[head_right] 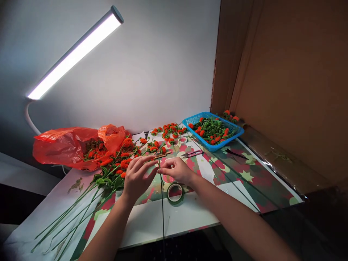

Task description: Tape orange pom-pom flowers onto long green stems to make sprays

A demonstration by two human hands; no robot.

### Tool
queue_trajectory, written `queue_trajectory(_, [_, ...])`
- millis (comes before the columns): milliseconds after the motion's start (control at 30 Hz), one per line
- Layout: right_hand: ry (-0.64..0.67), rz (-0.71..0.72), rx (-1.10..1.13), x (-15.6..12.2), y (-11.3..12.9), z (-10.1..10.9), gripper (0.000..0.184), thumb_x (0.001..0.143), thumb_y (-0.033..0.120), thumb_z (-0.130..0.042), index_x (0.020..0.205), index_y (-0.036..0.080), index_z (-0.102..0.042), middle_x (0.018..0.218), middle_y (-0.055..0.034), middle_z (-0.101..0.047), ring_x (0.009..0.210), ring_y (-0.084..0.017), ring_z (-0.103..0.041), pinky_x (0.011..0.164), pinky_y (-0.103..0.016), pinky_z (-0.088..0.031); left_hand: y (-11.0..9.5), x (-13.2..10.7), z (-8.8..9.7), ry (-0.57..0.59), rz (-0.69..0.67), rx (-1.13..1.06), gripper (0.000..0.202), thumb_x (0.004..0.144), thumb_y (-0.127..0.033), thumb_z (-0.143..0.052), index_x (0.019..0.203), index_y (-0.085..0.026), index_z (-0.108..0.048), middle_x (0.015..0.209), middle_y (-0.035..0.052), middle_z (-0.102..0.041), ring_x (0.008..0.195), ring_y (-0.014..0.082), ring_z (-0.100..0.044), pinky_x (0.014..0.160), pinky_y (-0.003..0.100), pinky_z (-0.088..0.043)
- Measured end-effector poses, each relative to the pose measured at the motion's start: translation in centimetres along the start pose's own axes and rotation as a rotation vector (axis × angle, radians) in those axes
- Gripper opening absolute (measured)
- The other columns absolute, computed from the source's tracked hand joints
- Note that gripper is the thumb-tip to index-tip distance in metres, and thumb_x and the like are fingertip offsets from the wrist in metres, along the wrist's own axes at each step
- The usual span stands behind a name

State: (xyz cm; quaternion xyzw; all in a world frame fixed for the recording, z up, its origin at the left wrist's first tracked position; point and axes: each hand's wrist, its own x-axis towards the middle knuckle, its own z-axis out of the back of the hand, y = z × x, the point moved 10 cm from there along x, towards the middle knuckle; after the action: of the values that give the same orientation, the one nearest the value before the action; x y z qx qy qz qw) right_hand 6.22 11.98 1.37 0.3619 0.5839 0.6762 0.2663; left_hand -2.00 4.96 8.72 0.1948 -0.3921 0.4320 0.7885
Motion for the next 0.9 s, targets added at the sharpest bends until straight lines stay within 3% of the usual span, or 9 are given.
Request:
queue_trajectory(67, [-0.005, 0.007, -0.009, 0.1, -0.1, 0.0, 0.037, 0.069, 0.049, -0.067, 0.059, 0.014, -0.06, 0.058, 0.0011, -0.049, 0.06, -0.011, -0.043, 0.057, -0.024, -0.033, 0.0, 0.0, -0.3, 0.031, -0.003, 0.019, 0.013, 0.078, -0.02, -0.062, 0.089, -0.024, -0.064, 0.097, 0.0037, -0.069, 0.092, 0.0203, -0.059, 0.085, 0.037, -0.043])
queue_trajectory(133, [-0.012, 0.014, -0.015, 0.1, -0.2, 0.2, 0.035, 0.07, 0.047, -0.067, 0.059, 0.014, -0.061, 0.058, 0.0011, -0.049, 0.06, -0.011, -0.043, 0.057, -0.024, -0.033, 0.4, -0.2, -0.5, 0.035, 0.085, -0.03, 0.011, 0.079, -0.021, -0.061, 0.089, -0.023, -0.064, 0.098, 0.0048, -0.068, 0.095, 0.0211, -0.059, 0.087, 0.038, -0.042])
queue_trajectory(200, [-0.022, 0.02, -0.009, 0.1, -0.2, 0.3, 0.033, 0.07, 0.045, -0.067, 0.06, 0.014, -0.062, 0.058, 0.0014, -0.049, 0.059, -0.01, -0.042, 0.056, -0.024, -0.032, 1.5, -1.0, -0.3, -0.017, 0.314, -0.151, 0.015, 0.08, -0.025, -0.059, 0.094, -0.022, -0.063, 0.099, 0.0068, -0.067, 0.094, 0.0212, -0.059, 0.084, 0.037, -0.044])
queue_trajectory(267, [-0.029, 0.019, 0.004, 0.1, -0.3, 0.4, 0.03, 0.07, 0.042, -0.067, 0.06, 0.014, -0.063, 0.058, 0.0016, -0.05, 0.057, -0.01, -0.041, 0.055, -0.024, -0.032, 2.7, -3.2, -0.9, -0.055, 0.637, -0.345, 0.021, 0.08, -0.03, -0.059, 0.097, -0.019, -0.062, 0.093, 0.0073, -0.067, 0.083, 0.0192, -0.062, 0.072, 0.032, -0.048])
queue_trajectory(333, [-0.032, 0.015, 0.022, 0.1, -0.4, 0.5, 0.028, 0.07, 0.04, -0.067, 0.061, 0.014, -0.064, 0.059, 0.0011, -0.052, 0.057, -0.01, -0.043, 0.055, -0.024, -0.033, 2.1, -5.5, -3.4, 0.07, 0.871, -0.582, 0.023, 0.077, -0.036, -0.062, 0.089, -0.016, -0.064, 0.079, 0.0056, -0.067, 0.071, 0.0171, -0.062, 0.062, 0.028, -0.048])
queue_trajectory(400, [-0.035, 0.011, 0.029, 0.2, -0.5, 0.5, 0.026, 0.07, 0.038, -0.068, 0.062, 0.014, -0.065, 0.059, 0.0005, -0.054, 0.058, -0.011, -0.045, 0.055, -0.024, -0.034, 1.2, -6.9, -4.8, 0.103, 1.012, -0.767, 0.024, 0.075, -0.038, -0.064, 0.081, -0.015, -0.066, 0.071, 0.0045, -0.066, 0.067, 0.016, -0.061, 0.061, 0.026, -0.048])
queue_trajectory(633, [0.0, -0.002, 0.099, 0.3, -1.1, 0.4, 0.026, 0.071, 0.038, -0.068, 0.064, 0.014, -0.066, 0.06, 0.0006, -0.056, 0.058, -0.01, -0.047, 0.055, -0.023, -0.034, 0.9, -7.9, -7.2, -0.016, 1.237, -1.161, 0.022, 0.069, -0.035, -0.07, 0.071, -0.013, -0.068, 0.061, 0.0004, -0.06, 0.056, 0.0074, -0.051, 0.052, 0.017, -0.04])
queue_trajectory(733, [0.058, -0.01, 0.156, 0.3, -1.1, -0.1, 0.026, 0.072, 0.04, -0.068, 0.066, 0.014, -0.067, 0.064, 0.0005, -0.055, 0.063, -0.011, -0.048, 0.059, -0.024, -0.035, 0.7, -8.5, -8.3, -0.121, 1.353, -1.409, 0.024, 0.062, -0.032, -0.076, 0.07, -0.012, -0.065, 0.061, -0.0013, -0.058, 0.054, 0.0048, -0.049, 0.053, 0.015, -0.041])
queue_trajectory(900, [0.167, 0.021, 0.211, 0.1, -0.6, -1.0, 0.032, 0.074, 0.043, -0.065, 0.061, 0.014, -0.064, 0.061, 0.0019, -0.049, 0.061, -0.01, -0.041, 0.058, -0.023, -0.032, -1.0, -9.2, -10.0, -0.21, 1.473, -1.805, 0.027, 0.057, -0.023, -0.08, 0.072, -0.011, -0.061, 0.058, -0.0032, -0.049, 0.051, 0.0035, -0.045, 0.048, 0.013, -0.039])
